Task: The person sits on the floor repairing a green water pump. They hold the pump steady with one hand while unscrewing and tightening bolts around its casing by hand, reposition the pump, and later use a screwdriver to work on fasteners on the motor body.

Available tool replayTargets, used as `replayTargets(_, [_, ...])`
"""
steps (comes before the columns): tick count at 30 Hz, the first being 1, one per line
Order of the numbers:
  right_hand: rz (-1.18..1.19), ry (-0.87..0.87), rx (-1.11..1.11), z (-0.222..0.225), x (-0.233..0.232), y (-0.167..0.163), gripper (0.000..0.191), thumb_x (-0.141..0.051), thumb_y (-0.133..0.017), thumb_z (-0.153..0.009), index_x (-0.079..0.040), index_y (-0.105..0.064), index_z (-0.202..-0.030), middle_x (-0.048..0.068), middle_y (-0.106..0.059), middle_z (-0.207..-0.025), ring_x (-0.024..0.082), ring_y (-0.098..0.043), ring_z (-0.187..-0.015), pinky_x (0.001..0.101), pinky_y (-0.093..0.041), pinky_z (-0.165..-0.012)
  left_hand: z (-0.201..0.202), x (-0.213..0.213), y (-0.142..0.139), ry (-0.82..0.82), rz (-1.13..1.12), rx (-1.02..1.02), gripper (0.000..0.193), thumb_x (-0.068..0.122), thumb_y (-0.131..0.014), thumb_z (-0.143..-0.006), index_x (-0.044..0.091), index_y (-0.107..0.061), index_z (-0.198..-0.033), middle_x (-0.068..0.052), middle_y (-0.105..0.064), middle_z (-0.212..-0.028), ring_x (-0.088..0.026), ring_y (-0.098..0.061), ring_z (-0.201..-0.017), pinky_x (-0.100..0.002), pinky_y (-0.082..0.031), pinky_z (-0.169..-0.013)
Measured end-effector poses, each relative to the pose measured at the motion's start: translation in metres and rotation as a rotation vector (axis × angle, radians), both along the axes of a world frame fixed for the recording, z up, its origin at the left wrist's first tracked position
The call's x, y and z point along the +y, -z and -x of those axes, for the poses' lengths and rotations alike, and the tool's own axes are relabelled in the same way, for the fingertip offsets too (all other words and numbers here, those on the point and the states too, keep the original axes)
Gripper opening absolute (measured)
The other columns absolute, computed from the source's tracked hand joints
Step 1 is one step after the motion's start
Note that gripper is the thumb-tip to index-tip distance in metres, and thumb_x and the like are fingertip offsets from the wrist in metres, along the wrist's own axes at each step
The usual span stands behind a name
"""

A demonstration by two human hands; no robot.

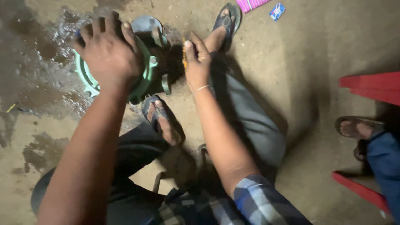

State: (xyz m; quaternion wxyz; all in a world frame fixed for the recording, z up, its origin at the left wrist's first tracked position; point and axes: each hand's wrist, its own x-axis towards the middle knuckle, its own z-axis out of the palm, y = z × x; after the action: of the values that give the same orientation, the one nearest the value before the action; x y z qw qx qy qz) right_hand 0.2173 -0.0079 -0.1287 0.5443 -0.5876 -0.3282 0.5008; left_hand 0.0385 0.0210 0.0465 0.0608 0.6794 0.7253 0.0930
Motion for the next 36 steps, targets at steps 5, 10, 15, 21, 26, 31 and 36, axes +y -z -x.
replayTargets(5, [0.161,-0.071,0.127,0.003,0.012,-0.01,0.034,-0.021,-0.065,-0.101,-0.001,-0.063,-0.129,0.0,-0.061,-0.082,0.007,-0.054,-0.052,0.0267,-0.046,-0.045,-0.002,0.001,0.003,-0.025,-0.035,-0.038,0.057,0.028,-0.048,-0.107,0.004,-0.041,-0.158,-0.022,-0.05,-0.154,-0.043,-0.045,-0.138,-0.06,-0.022,-0.115])
replayTargets(10, [-0.308,-0.14,-0.092,0.011,0.028,-0.025,0.031,-0.015,-0.07,-0.105,0.002,-0.066,-0.13,0.005,-0.072,-0.121,0.012,-0.066,-0.111,0.0279,-0.051,-0.101,-0.004,0.002,0.004,-0.087,0.005,-0.009,0.055,0.03,-0.041,-0.11,0.004,-0.038,-0.158,-0.025,-0.047,-0.153,-0.045,-0.035,-0.144,-0.065,-0.009,-0.116])
replayTargets(15, [-0.143,-0.171,-0.127,0.015,0.03,-0.02,0.025,-0.012,-0.068,-0.1,0.001,-0.072,-0.121,0.006,-0.075,-0.114,0.013,-0.066,-0.106,0.0294,-0.052,-0.098,-0.004,0.005,0.005,-0.12,0.049,-0.032,0.053,0.031,-0.04,-0.111,0.008,-0.038,-0.158,-0.021,-0.048,-0.155,-0.042,-0.034,-0.147,-0.065,-0.008,-0.119])
replayTargets(21, [-0.067,-0.149,-0.135,0.019,0.033,-0.01,0.026,-0.004,-0.069,-0.095,0.002,-0.067,-0.119,0.005,-0.073,-0.11,0.01,-0.065,-0.101,0.0265,-0.052,-0.091,-0.003,0.005,0.009,-0.104,0.068,0.006,0.05,0.031,-0.042,-0.11,0.011,-0.043,-0.156,-0.02,-0.047,-0.157,-0.042,-0.036,-0.147,-0.063,-0.011,-0.12])
replayTargets(26, [0.167,-0.047,0.017,0.017,0.033,-0.017,0.021,-0.01,-0.071,-0.1,0.004,-0.073,-0.115,0.007,-0.07,-0.099,0.014,-0.06,-0.086,0.0297,-0.05,-0.077,0.0,0.003,0.01,-0.073,-0.009,0.008,0.051,0.03,-0.046,-0.111,0.009,-0.044,-0.157,-0.022,-0.049,-0.153,-0.044,-0.041,-0.14,-0.063,-0.017,-0.115])
replayTargets(31, [-0.088,-0.061,0.067,0.027,0.03,-0.012,0.021,-0.01,-0.07,-0.1,0.001,-0.071,-0.117,0.002,-0.072,-0.104,0.008,-0.062,-0.092,0.0254,-0.052,-0.084,0.001,0.0,0.01,-0.044,-0.033,0.011,0.053,0.028,-0.049,-0.108,0.009,-0.045,-0.157,-0.02,-0.051,-0.153,-0.042,-0.044,-0.138,-0.062,-0.019,-0.114])
replayTargets(36, [0.018,-0.057,-0.032,0.031,0.027,0.004,0.018,-0.008,-0.07,-0.097,0.002,-0.073,-0.111,0.001,-0.073,-0.097,0.009,-0.063,-0.087,0.0263,-0.053,-0.08,0.002,-0.001,0.012,-0.016,-0.053,0.028,0.057,0.027,-0.051,-0.107,0.008,-0.042,-0.161,-0.023,-0.052,-0.15,-0.041,-0.044,-0.137,-0.063,-0.019,-0.112])
